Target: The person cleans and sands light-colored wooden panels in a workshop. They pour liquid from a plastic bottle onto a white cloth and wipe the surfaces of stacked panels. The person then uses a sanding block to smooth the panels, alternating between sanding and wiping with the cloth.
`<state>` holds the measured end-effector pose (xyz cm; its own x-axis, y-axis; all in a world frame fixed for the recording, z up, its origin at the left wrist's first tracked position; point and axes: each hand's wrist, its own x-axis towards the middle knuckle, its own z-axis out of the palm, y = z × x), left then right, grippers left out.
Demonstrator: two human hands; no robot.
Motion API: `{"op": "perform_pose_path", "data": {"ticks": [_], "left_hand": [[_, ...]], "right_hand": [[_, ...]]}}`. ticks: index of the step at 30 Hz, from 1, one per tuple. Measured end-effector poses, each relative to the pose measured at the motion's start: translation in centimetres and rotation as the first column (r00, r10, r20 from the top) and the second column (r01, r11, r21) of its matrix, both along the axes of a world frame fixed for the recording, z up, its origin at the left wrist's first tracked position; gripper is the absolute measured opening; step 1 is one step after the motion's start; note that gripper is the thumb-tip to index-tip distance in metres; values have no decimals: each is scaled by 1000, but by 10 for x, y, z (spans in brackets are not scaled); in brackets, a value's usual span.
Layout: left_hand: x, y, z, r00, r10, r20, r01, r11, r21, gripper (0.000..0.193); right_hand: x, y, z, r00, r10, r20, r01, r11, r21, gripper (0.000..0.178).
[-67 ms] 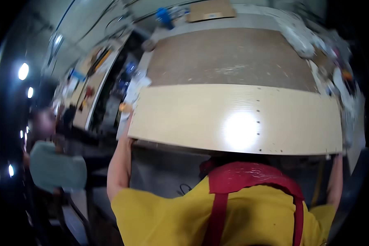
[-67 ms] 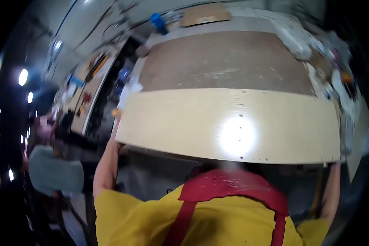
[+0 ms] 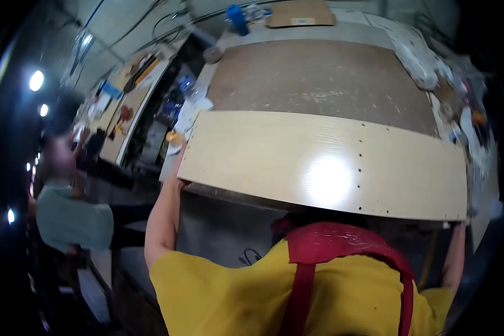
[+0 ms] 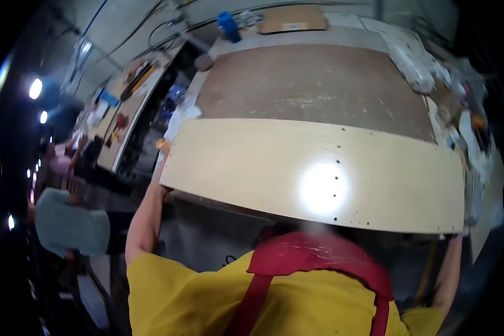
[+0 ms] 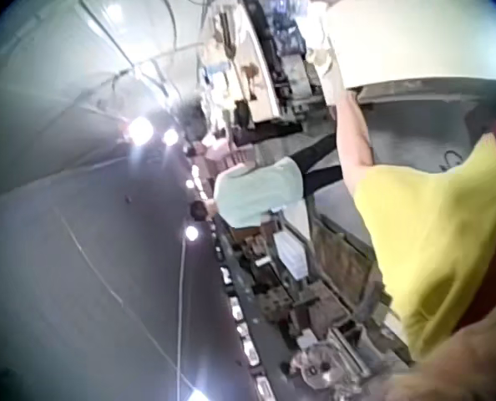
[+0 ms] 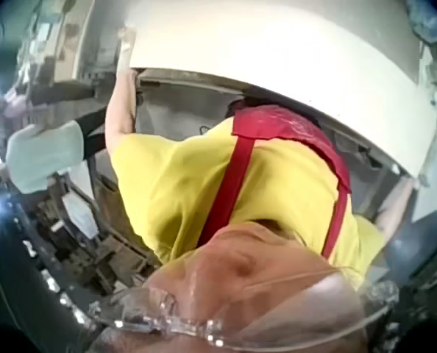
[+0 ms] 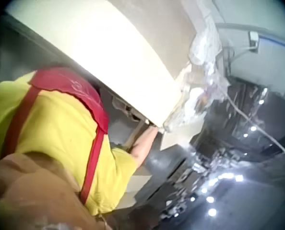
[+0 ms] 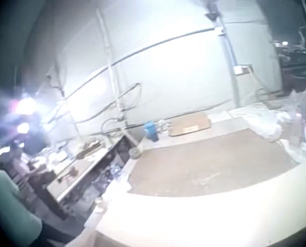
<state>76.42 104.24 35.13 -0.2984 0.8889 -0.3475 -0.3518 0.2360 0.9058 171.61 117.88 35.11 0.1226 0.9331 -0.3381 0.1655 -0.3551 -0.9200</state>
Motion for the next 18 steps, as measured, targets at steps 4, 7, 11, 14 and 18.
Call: {"op": "perform_pose_path", "data": {"ticks": [4, 7, 11, 14, 18], "left_hand": [[8, -32, 7, 992, 99, 80, -94, 993, -68, 70], [9, -15, 8, 976, 121, 180, -107, 990, -88, 70], [6, -19, -5, 951, 207, 229, -223, 974, 46, 69], [21, -32, -25, 850, 408, 332, -458, 885, 83, 67], [47, -40, -93, 734, 631, 252, -678, 700, 224, 63]], "right_hand": [[13, 51, -5, 1000, 23, -22, -24, 998, -53, 66], [35, 38, -9, 998, -50, -50, 47, 997, -64, 66], [50, 38, -11, 992, -114, -60, 108, 990, -88, 66], [64, 47, 3, 991, -118, -59, 113, 991, -70, 66], [57, 60, 29, 995, 2, -104, 1, 999, 35, 67]]}}
